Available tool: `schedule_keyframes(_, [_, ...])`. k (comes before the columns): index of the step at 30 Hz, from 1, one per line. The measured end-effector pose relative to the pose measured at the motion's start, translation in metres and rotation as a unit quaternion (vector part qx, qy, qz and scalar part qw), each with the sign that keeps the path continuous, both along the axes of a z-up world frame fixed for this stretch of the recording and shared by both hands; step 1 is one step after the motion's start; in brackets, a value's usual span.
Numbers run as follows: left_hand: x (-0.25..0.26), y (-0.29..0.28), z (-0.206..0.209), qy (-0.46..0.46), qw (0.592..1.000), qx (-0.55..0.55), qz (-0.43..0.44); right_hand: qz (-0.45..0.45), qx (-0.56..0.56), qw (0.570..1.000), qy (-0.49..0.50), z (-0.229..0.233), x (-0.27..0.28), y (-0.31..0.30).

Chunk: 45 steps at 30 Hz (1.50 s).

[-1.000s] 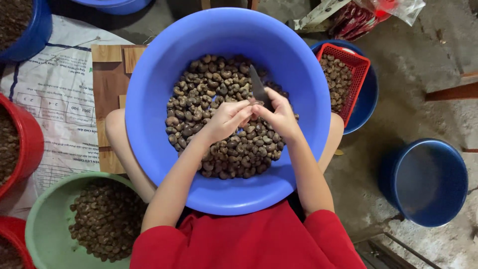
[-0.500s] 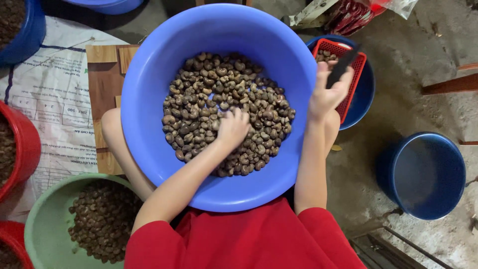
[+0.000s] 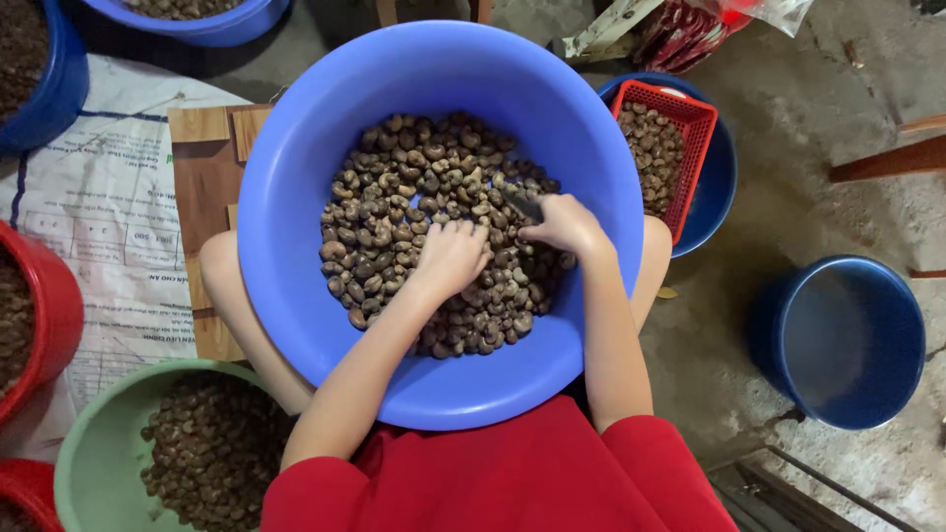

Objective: Peeling and sorting cashew nuts into different bowls using a small knife.

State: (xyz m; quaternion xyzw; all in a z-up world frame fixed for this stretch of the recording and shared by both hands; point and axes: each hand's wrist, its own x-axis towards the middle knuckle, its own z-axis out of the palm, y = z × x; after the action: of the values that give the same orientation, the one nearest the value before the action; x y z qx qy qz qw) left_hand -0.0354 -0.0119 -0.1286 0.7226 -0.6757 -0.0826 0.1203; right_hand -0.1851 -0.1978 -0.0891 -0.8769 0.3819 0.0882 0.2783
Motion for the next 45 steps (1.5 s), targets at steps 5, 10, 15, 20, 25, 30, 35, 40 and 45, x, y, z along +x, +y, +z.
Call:
schedule_keyframes(5, [0.018, 0.009, 0.008, 0.038, 0.998, 0.035, 0.036, 0.094, -0.017, 0.99, 0.1, -0.048, -0.004, -0.004])
schedule_keyframes(10, [0.028, 0.005, 0.065, 0.167, 0.98, 0.027, 0.102, 0.023, 0.115, 0.984, -0.132, 0.0, 0.015, 0.017])
schedule_keyframes(15, [0.026, 0.004, 0.092, 0.365, 0.911, -0.142, 0.128, -0.12, 0.338, 0.863, -0.355, 0.038, 0.04, 0.049])
schedule_keyframes(20, [0.034, 0.007, 0.088, 0.336, 0.898, -0.267, 0.101, -0.152, 0.386, 0.813, -0.408, 0.02, 0.04, 0.057])
schedule_keyframes(25, [0.048, 0.009, 0.099, 0.391, 0.876, -0.225, 0.173, 0.001, -0.164, 0.897, -0.41, 0.041, 0.04, 0.075])
schedule_keyframes(30, [0.065, 0.015, 0.095, 0.277, 0.914, -0.251, 0.16, 0.068, -0.282, 0.898, -0.332, 0.064, 0.045, 0.074])
schedule_keyframes(35, [0.067, 0.017, 0.105, 0.204, 0.933, -0.271, 0.124, 0.08, -0.304, 0.883, -0.349, 0.064, 0.047, 0.069])
schedule_keyframes(40, [0.066, 0.014, 0.111, 0.206, 0.93, -0.284, 0.108, 0.046, -0.28, 0.913, -0.293, 0.061, 0.044, 0.066])
schedule_keyframes(45, [0.061, 0.016, 0.111, 0.234, 0.932, -0.267, 0.079, -0.005, -0.178, 0.931, -0.319, 0.039, 0.047, 0.058])
